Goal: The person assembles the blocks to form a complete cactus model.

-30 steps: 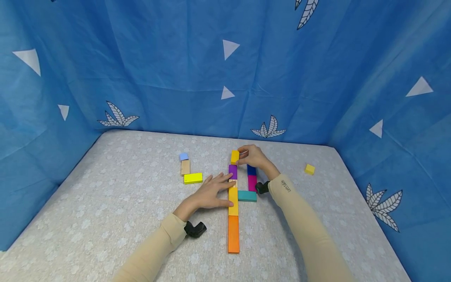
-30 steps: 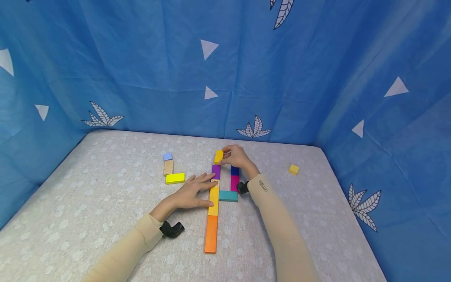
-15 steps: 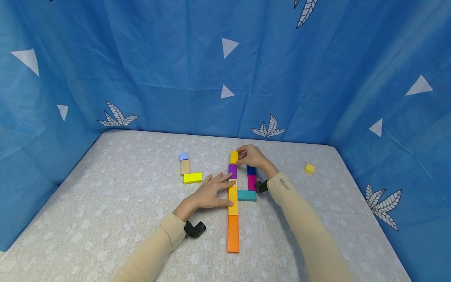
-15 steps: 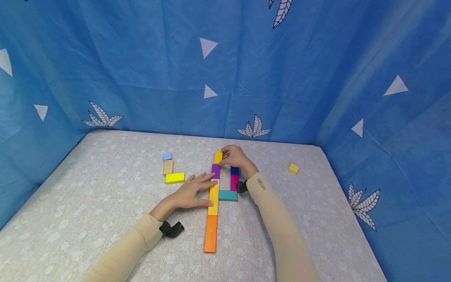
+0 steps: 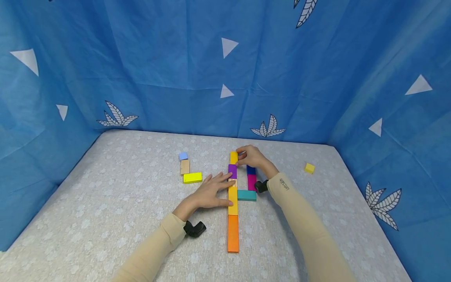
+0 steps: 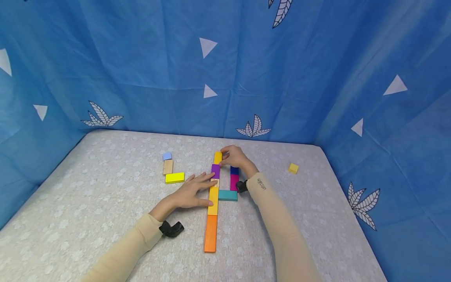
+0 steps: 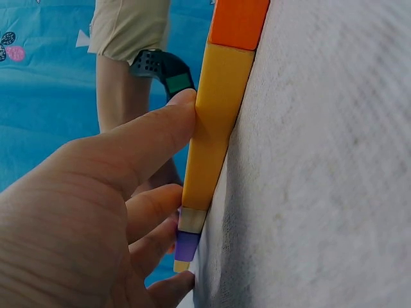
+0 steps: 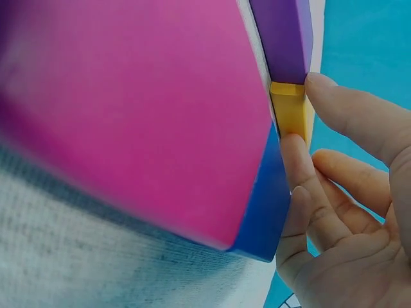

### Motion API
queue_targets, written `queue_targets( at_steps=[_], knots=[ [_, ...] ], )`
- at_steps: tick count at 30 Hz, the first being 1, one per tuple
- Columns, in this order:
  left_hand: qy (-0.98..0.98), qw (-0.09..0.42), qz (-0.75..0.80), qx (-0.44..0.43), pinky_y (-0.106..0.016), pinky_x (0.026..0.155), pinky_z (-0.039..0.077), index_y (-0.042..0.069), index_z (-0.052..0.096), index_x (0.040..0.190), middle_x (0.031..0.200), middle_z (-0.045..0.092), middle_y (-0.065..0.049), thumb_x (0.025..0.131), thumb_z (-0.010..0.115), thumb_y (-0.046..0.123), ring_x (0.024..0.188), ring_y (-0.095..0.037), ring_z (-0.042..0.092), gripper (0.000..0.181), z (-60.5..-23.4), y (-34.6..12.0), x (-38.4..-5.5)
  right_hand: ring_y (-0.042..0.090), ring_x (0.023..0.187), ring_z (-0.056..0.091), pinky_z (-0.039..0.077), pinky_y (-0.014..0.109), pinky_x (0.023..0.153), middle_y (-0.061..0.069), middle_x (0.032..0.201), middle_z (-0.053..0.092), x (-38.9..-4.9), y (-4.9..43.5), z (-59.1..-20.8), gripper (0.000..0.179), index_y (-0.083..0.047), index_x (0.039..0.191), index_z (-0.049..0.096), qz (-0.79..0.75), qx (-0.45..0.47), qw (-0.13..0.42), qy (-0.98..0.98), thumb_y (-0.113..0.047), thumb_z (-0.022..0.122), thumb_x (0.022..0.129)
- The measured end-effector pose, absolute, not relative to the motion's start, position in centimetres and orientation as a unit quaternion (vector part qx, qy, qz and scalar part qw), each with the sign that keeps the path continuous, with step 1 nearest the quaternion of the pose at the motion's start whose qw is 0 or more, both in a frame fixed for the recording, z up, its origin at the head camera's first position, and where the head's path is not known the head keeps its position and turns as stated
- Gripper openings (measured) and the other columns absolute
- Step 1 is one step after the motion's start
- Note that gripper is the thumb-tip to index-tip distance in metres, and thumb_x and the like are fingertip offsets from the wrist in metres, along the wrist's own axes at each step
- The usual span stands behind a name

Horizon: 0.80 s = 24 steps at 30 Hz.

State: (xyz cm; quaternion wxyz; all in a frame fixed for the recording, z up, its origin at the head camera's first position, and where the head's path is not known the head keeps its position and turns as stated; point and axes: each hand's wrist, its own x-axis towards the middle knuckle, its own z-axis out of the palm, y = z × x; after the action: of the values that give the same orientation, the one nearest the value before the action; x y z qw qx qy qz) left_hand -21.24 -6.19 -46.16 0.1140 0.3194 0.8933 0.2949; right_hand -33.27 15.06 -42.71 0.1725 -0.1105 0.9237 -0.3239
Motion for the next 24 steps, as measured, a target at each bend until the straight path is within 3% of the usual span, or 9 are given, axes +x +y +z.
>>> queue_targets(
  at_steps=[24],
  knots=[
    [0.898, 0.116, 0.287, 0.314, -0.059, 0.121, 0.003, 0.021, 0.045, 0.148, 0.162, 0.026, 0.000, 0.084, 0.071, 0.050, 0.152, -0.030, 0.014, 0.074, -46.28, -6.12, -21.31, 0.026, 0.107, 0.065, 0.054, 0.038, 0.096, 0.014, 0.130, 0.063, -33.14, 15.02, -42.69, 0.056, -0.005, 0.138, 0.055, -0.322, -0.134, 0.172, 0.921, -0.013, 0.075, 0.086]
  ],
)
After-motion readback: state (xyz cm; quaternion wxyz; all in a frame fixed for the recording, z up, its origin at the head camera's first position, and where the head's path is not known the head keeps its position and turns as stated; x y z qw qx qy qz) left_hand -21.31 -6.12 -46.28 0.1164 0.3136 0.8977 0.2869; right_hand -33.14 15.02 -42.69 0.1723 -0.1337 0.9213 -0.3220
